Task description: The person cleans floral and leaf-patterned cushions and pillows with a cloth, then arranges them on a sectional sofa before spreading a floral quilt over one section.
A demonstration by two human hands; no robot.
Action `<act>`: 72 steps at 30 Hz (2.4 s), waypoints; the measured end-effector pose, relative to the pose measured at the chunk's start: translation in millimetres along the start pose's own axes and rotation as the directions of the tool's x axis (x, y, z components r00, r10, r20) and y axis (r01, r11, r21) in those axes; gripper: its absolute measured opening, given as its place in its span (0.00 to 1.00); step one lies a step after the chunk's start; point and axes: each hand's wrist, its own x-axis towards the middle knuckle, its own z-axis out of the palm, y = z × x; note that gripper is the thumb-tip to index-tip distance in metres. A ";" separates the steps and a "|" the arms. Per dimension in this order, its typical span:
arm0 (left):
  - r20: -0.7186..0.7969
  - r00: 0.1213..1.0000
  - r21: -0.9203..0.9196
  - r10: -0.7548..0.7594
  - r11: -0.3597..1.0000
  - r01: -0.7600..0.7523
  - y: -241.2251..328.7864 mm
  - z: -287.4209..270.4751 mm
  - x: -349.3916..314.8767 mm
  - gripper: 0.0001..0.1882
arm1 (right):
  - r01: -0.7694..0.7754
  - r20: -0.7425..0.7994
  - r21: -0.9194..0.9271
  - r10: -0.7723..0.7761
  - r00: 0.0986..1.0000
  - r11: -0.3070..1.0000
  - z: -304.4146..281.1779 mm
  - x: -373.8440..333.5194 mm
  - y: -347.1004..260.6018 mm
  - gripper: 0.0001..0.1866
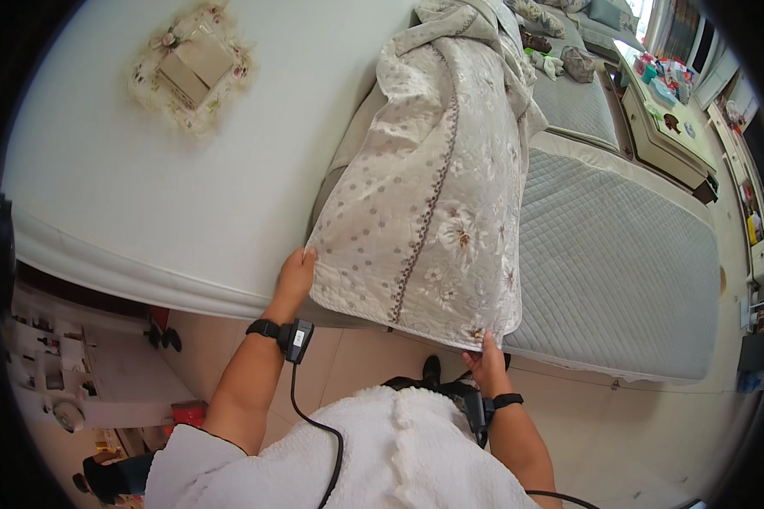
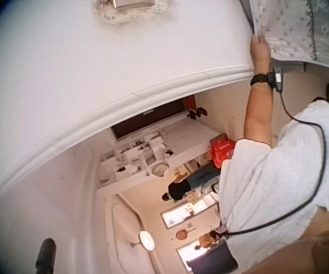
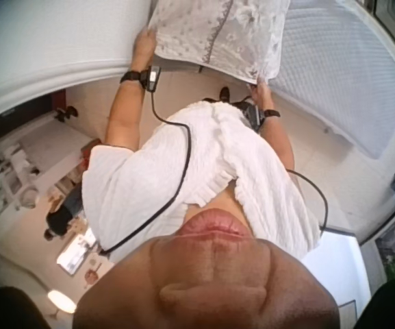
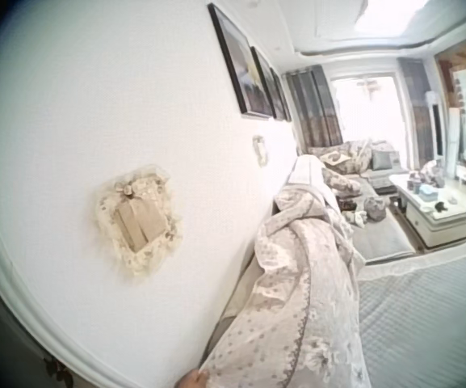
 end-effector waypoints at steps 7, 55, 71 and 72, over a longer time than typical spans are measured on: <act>-0.075 0.993 0.125 -0.088 0.987 0.097 50.5 -7.1 -32.8 0.11 | -0.101 -0.006 -0.164 0.101 0.995 0.981 -12.2 14.0 -25.6 0.13; 0.243 0.795 0.288 0.556 0.741 -0.607 172.2 136.7 228.0 0.22 | 0.030 -0.278 -0.454 -0.174 0.945 0.890 -42.1 203.3 -118.3 0.22; 0.283 0.854 0.137 0.437 0.863 -0.487 172.0 139.1 234.1 0.27 | -0.056 -0.201 -0.936 -0.398 0.895 0.347 -24.3 191.3 -220.8 0.13; 0.282 0.856 0.139 0.432 0.865 -0.483 172.5 132.4 235.0 0.27 | -0.082 -0.223 -0.942 -0.426 0.877 0.325 -29.5 175.6 -224.8 0.13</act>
